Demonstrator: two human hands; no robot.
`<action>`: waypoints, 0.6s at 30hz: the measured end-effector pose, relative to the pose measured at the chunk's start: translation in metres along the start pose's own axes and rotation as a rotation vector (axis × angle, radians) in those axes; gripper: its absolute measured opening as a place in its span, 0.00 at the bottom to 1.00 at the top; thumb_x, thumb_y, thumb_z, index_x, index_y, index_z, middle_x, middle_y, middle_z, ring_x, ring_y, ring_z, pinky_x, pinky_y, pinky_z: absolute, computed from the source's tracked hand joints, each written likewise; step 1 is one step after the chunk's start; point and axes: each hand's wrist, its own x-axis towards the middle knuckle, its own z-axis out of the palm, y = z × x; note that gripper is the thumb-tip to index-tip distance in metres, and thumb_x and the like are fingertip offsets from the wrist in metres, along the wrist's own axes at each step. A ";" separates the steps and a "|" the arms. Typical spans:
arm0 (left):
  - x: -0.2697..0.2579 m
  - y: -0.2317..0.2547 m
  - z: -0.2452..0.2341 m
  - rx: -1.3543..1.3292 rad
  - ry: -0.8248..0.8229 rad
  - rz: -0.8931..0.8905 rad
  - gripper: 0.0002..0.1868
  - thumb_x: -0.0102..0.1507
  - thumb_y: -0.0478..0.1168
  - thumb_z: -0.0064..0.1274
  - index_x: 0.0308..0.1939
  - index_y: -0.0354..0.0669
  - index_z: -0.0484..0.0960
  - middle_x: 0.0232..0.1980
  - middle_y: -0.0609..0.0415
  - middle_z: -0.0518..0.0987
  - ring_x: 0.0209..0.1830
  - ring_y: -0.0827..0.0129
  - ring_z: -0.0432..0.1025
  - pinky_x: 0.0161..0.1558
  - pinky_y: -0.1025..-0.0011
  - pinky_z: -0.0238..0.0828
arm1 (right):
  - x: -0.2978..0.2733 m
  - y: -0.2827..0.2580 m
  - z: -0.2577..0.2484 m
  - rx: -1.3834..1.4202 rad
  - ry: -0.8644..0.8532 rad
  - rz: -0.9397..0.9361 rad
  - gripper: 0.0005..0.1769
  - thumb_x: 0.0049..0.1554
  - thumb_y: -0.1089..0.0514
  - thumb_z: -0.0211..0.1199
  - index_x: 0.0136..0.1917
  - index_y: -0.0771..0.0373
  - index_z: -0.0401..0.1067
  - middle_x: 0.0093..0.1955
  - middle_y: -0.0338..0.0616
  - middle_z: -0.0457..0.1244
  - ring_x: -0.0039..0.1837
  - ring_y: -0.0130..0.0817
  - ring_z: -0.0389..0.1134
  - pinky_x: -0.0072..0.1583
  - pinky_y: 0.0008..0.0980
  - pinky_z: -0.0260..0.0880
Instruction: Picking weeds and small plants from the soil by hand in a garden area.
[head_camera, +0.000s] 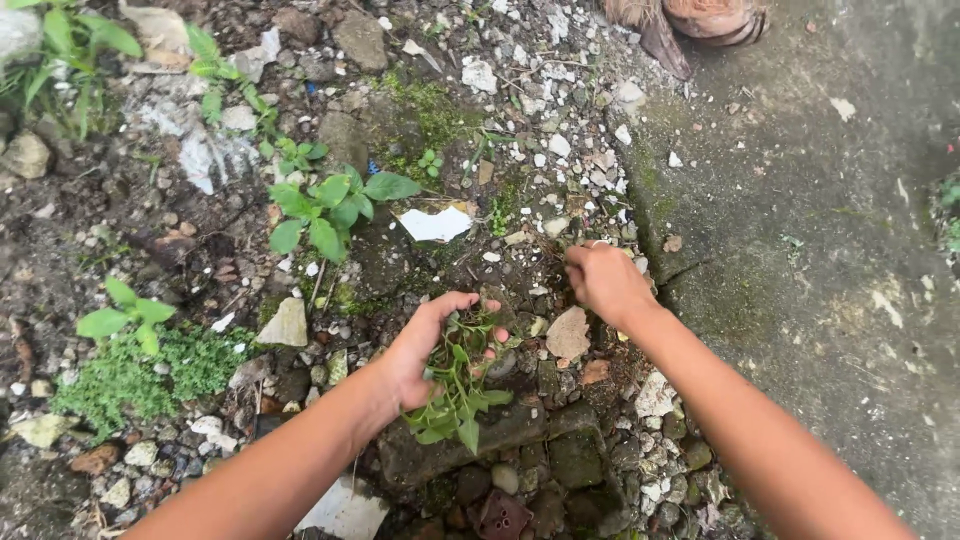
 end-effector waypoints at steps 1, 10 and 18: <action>0.000 -0.002 -0.002 -0.006 -0.002 0.006 0.19 0.65 0.54 0.44 0.51 0.50 0.81 0.40 0.52 0.84 0.29 0.69 0.73 0.29 0.72 0.69 | 0.002 0.002 0.002 -0.006 0.000 -0.006 0.05 0.57 0.62 0.60 0.46 0.66 0.72 0.47 0.55 0.67 0.48 0.56 0.71 0.52 0.50 0.73; -0.022 -0.021 -0.024 -0.186 -0.067 0.025 0.19 0.65 0.53 0.44 0.51 0.48 0.80 0.41 0.49 0.83 0.29 0.67 0.72 0.26 0.71 0.68 | 0.001 -0.001 -0.009 -0.024 -0.123 0.007 0.03 0.56 0.65 0.58 0.41 0.68 0.70 0.41 0.55 0.67 0.44 0.52 0.70 0.52 0.48 0.74; -0.030 -0.025 -0.031 -0.293 -0.122 0.048 0.18 0.66 0.52 0.44 0.50 0.47 0.79 0.39 0.48 0.82 0.27 0.66 0.70 0.24 0.72 0.67 | -0.050 0.014 -0.027 0.087 -0.145 0.083 0.11 0.59 0.54 0.63 0.44 0.64 0.79 0.39 0.49 0.71 0.35 0.35 0.68 0.43 0.35 0.74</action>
